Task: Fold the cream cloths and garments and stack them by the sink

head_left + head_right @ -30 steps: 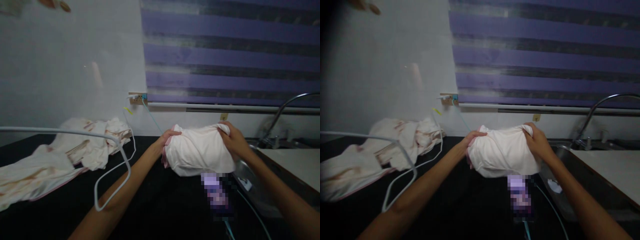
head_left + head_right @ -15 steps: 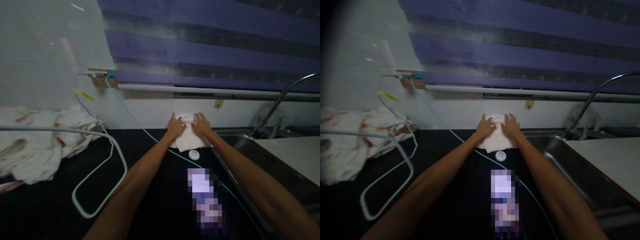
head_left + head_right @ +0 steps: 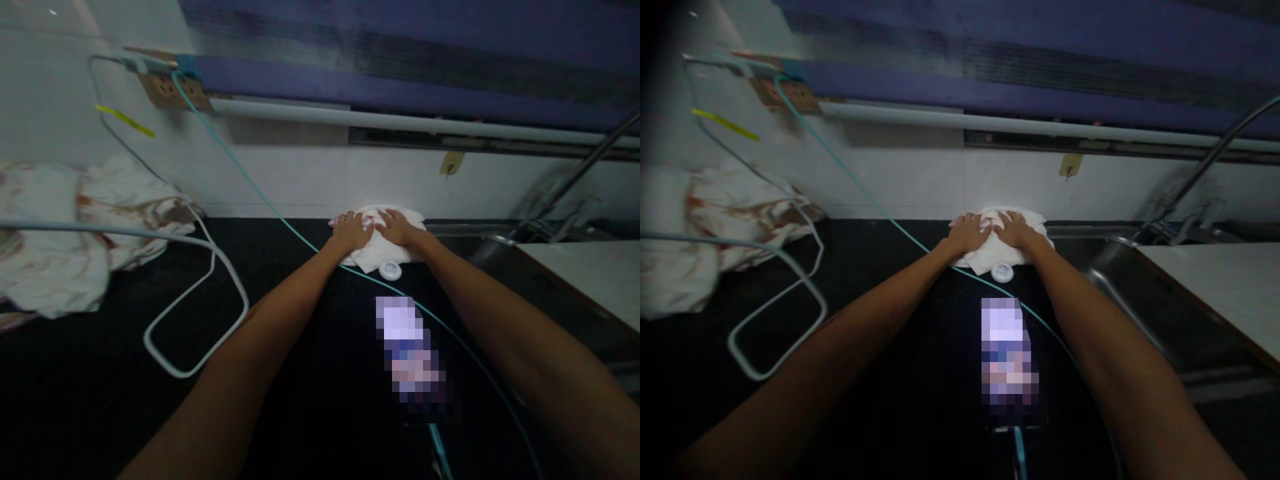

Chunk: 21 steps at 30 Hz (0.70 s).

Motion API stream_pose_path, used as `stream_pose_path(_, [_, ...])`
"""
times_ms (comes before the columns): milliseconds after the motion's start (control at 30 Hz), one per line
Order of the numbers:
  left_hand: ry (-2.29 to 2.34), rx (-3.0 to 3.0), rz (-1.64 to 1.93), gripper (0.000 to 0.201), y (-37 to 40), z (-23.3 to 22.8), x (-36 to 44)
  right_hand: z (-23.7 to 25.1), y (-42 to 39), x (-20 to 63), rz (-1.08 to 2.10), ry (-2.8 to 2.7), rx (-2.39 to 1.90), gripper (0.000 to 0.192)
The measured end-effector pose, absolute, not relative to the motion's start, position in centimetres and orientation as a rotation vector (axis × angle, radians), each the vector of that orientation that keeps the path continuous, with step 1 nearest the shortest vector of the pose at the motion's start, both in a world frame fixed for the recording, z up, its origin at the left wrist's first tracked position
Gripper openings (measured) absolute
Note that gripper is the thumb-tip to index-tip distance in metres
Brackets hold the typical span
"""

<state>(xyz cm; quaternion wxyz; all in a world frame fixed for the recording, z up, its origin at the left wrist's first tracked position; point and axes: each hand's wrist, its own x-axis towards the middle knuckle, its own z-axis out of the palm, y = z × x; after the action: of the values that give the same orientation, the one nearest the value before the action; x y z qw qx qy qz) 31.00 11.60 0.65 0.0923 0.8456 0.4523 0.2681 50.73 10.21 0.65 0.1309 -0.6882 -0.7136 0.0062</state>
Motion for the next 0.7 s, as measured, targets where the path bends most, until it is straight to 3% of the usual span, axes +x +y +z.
stream_pose_path(200, [1.464,2.648,0.678,0.067,7.5,3.3,30.4,1.9,7.8,47.8,0.034,-1.939,-2.299,0.07])
stream_pose_path(300, [1.133,2.863,0.859,0.066,2.8,4.8,27.9,3.0,6.3,46.3,-0.008,-1.92,-2.392,0.068])
stream_pose_path(400, [0.892,2.824,0.878,0.051,-2.5,5.8,22.8,5.2,4.4,44.4,-0.102,-1.921,-2.432,0.062])
stream_pose_path(500, [0.913,2.67,0.709,0.032,-5.8,5.9,16.8,8.1,1.7,40.8,-0.177,-1.904,-2.319,0.053])
stream_pose_path(600, [1.168,2.497,0.622,0.039,-6.4,5.2,12.5,9.7,-2.1,34.5,-0.152,-1.798,-2.05,0.042])
stream_pose_path(700, [1.346,2.403,0.643,0.037,-5.5,3.9,10.9,8.2,-6.4,27.3,0.001,-1.804,-1.74,0.031])
